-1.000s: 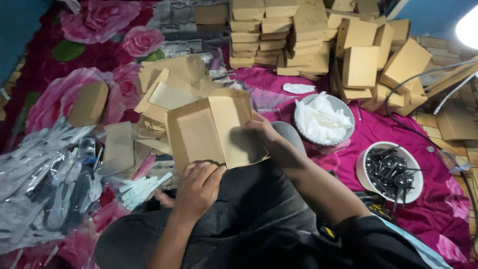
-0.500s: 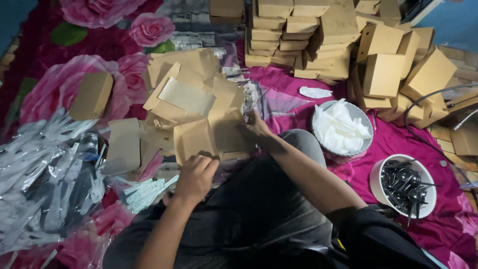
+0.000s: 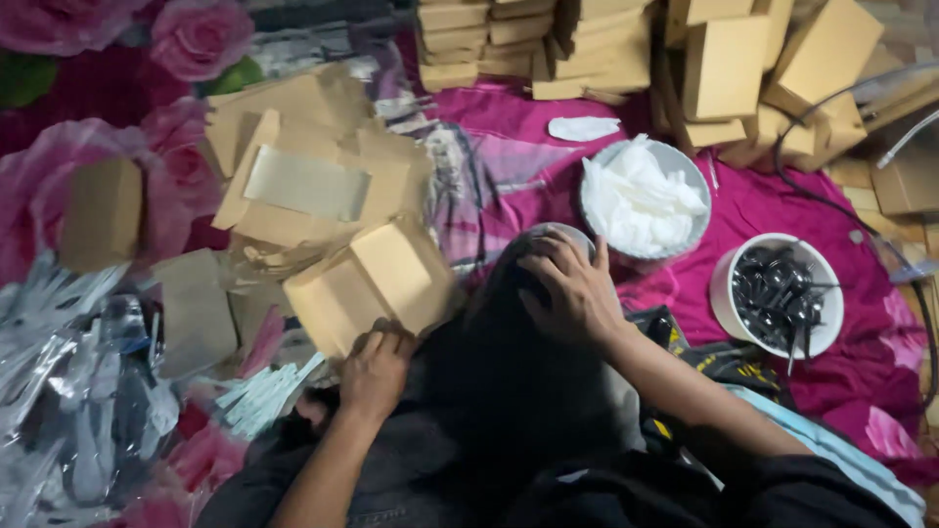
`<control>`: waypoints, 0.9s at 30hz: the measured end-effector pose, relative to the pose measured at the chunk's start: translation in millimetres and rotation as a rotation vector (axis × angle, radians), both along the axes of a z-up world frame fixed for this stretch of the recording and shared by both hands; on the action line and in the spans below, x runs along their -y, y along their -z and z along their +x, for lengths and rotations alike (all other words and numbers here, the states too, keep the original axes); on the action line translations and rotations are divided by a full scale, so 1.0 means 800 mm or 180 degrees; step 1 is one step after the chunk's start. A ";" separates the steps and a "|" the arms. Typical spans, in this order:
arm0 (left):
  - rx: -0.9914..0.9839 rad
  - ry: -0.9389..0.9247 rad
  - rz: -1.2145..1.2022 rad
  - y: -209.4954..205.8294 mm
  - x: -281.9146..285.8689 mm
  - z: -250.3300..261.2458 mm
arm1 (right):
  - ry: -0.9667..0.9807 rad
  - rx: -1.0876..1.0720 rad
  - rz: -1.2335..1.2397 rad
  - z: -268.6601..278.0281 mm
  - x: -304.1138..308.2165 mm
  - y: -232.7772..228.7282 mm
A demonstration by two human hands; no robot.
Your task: Folding cardboard flats into boxes and inserting paper liners
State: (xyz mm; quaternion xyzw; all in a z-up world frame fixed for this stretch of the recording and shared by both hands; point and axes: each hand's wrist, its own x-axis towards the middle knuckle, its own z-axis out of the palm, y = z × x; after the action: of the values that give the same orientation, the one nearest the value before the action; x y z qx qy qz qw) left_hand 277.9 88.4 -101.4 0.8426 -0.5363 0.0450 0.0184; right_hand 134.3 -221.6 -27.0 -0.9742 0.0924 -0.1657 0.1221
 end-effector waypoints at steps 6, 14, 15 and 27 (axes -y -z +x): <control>-0.0070 -0.0313 0.0539 -0.004 -0.016 0.014 | 0.0161 0.0518 0.0833 -0.050 0.045 0.027; 0.0619 -0.0086 -0.0144 -0.137 -0.087 0.060 | 0.0052 0.0682 0.1269 -0.044 0.043 0.023; 0.0556 -0.0014 -0.0302 -0.151 -0.097 0.062 | 0.0043 0.0689 0.1233 -0.044 0.042 0.022; -0.2339 -0.1505 -0.0682 -0.077 -0.115 0.069 | -0.0273 0.0642 0.1173 -0.036 0.021 -0.003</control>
State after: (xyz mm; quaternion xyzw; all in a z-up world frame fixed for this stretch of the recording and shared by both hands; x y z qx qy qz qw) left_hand 333.2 180.7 -39.5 0.8954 -0.2792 -0.1990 0.2840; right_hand 105.9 -238.1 -24.5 -0.9169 0.0670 -0.2373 0.3137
